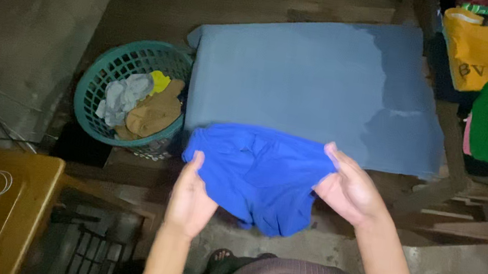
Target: The person folds a floral dress, a green t-shirt, a yellow t-shirt, and a blue t-shirt by hand on a blue padded surface, placing each folded item onto a stack of clothes.
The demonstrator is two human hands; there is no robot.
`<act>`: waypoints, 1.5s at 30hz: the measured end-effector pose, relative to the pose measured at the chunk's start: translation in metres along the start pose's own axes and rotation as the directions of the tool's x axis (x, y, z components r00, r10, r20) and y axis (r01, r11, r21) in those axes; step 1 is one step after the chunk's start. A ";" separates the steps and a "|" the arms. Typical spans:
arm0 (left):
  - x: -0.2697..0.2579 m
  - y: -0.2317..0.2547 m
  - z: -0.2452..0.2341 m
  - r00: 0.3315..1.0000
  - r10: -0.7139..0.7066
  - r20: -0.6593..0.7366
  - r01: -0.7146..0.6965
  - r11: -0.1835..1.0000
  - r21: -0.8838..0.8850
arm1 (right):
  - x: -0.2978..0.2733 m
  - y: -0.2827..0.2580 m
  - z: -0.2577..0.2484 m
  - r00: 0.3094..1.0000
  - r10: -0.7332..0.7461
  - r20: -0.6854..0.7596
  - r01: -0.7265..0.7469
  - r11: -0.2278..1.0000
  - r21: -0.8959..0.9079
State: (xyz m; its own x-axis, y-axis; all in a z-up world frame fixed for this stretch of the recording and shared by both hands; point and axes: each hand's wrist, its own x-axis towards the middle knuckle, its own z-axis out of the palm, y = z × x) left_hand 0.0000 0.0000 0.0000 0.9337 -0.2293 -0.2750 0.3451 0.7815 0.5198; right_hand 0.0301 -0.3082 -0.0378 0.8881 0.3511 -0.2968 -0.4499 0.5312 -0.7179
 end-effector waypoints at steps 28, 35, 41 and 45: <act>-0.023 -0.028 -0.011 0.966 0.027 0.257 0.003 0.993 -0.118 | 0.027 0.011 0.086 0.999 -0.003 0.041 0.025 0.842 -0.540; -0.019 -0.010 -0.048 0.994 0.032 -0.109 -0.003 0.968 0.251 | 0.057 0.021 0.050 0.939 -0.343 -0.036 0.257 0.766 -0.590; -0.033 0.008 -0.047 0.873 0.368 -0.321 0.180 0.369 0.912 | 0.054 -0.013 0.063 0.938 -0.329 0.107 0.344 0.861 -0.375; -0.020 0.001 -0.004 0.818 0.488 0.303 -0.393 0.092 0.915 | 0.044 -0.014 0.100 0.911 -0.087 0.402 0.395 0.464 -0.793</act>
State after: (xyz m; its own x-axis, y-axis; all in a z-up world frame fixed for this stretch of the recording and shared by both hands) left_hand -0.0187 0.0074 0.0030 0.9616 0.0183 0.2738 -0.2480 -0.3689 0.8958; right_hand 0.0663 -0.2231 0.0223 0.8107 0.5837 0.0456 0.2165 -0.2265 -0.9497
